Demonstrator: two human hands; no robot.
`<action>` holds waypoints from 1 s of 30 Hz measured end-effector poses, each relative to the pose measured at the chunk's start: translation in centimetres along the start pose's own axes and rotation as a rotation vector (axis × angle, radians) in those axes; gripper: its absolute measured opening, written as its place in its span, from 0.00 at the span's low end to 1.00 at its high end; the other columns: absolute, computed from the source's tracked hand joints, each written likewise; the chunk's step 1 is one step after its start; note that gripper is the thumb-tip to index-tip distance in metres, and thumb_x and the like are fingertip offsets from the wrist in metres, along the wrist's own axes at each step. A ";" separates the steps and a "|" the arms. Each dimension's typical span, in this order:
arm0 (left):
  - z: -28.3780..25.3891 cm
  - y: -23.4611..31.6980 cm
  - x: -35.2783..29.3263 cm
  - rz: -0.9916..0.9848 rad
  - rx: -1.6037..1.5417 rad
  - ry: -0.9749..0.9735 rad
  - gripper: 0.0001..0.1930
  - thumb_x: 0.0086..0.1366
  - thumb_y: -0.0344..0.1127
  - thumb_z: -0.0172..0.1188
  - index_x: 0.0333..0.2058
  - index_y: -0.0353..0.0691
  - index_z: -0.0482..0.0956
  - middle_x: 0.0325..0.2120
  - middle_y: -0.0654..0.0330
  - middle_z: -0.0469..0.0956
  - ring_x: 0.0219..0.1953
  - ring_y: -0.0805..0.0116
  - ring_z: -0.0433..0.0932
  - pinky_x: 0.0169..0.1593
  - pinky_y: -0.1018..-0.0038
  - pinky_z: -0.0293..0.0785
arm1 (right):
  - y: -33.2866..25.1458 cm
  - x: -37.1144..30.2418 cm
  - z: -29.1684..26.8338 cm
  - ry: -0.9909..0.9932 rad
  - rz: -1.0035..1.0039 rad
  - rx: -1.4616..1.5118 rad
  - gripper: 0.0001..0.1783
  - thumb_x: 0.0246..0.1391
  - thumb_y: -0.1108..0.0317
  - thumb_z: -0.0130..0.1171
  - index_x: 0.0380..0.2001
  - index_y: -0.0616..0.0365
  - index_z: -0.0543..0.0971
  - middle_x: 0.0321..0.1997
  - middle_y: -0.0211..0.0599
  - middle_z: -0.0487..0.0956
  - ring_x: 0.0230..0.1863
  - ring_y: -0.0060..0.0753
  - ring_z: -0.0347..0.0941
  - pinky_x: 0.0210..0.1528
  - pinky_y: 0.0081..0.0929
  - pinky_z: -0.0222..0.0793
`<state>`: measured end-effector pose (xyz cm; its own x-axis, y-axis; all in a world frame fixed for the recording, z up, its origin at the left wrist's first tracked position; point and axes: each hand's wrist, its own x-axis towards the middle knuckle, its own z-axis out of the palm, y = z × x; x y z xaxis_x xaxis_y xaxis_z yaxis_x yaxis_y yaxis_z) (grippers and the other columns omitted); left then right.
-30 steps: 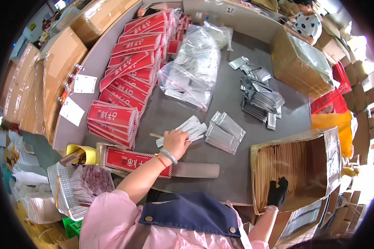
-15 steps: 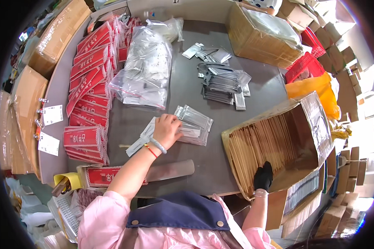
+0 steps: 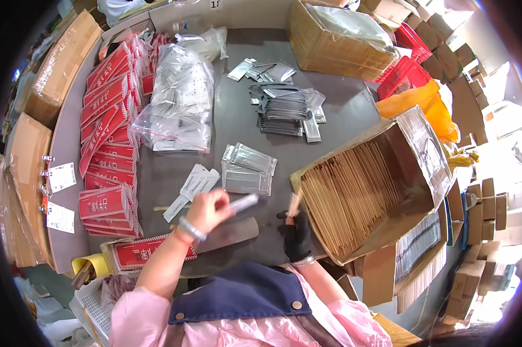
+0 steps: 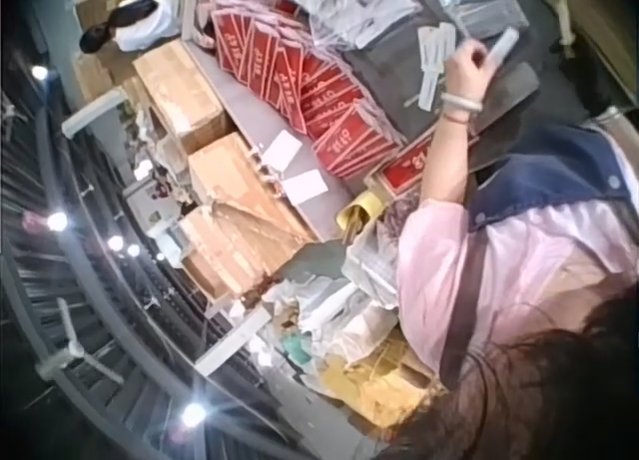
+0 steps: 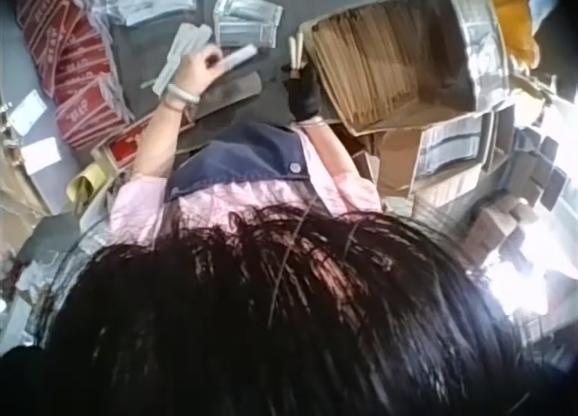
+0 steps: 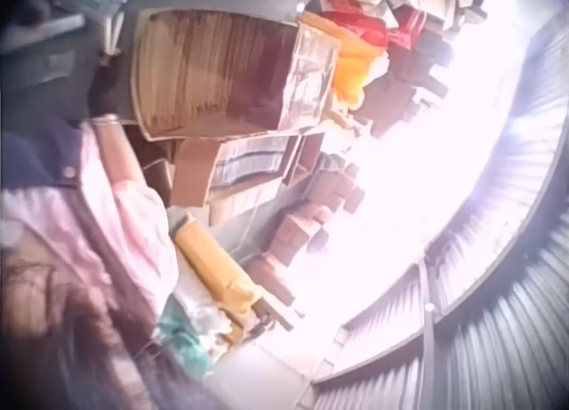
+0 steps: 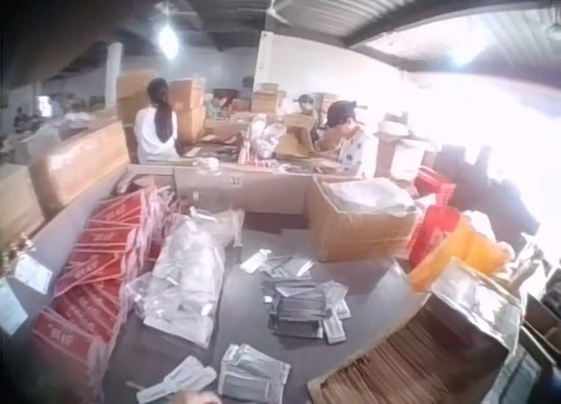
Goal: Packing small silver pouches into red boxes in a warehouse environment.
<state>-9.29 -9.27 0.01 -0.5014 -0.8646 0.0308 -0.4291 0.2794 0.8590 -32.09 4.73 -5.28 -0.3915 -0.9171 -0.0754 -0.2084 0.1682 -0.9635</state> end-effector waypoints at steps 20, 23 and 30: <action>-0.5 -0.7 -11.8 0.016 0.593 0.065 0.38 0.38 0.44 0.75 0.51 0.38 0.75 0.47 0.58 0.73 0.50 0.54 0.67 0.54 0.59 0.64 | -0.9 3.5 2.1 -0.474 -0.433 -0.711 0.12 0.50 0.65 0.62 0.39 0.52 0.82 0.35 0.45 0.80 0.38 0.48 0.77 0.41 0.39 0.73; 0.6 -1.3 -11.2 0.022 0.566 0.047 0.37 0.39 0.42 0.74 0.52 0.37 0.74 0.48 0.57 0.71 0.49 0.55 0.68 0.53 0.60 0.65 | -1.5 2.1 4.5 -0.499 -0.275 -0.503 0.10 0.50 0.68 0.62 0.37 0.55 0.80 0.35 0.45 0.79 0.38 0.49 0.76 0.41 0.37 0.72; 0.7 -1.0 -9.8 0.074 0.643 -0.074 0.28 0.46 0.40 0.68 0.49 0.48 0.76 0.43 0.58 0.72 0.46 0.57 0.70 0.49 0.62 0.68 | -7.1 1.9 6.8 -0.537 -0.670 -0.689 0.31 0.39 0.52 0.70 0.46 0.51 0.75 0.47 0.39 0.75 0.49 0.45 0.71 0.49 0.44 0.64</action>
<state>-4.46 -0.83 -1.51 -0.5874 -0.8089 0.0236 -0.7439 0.5513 0.3777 -25.22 -0.69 -0.30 0.3936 -0.9076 0.1459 -0.7539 -0.4096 -0.5137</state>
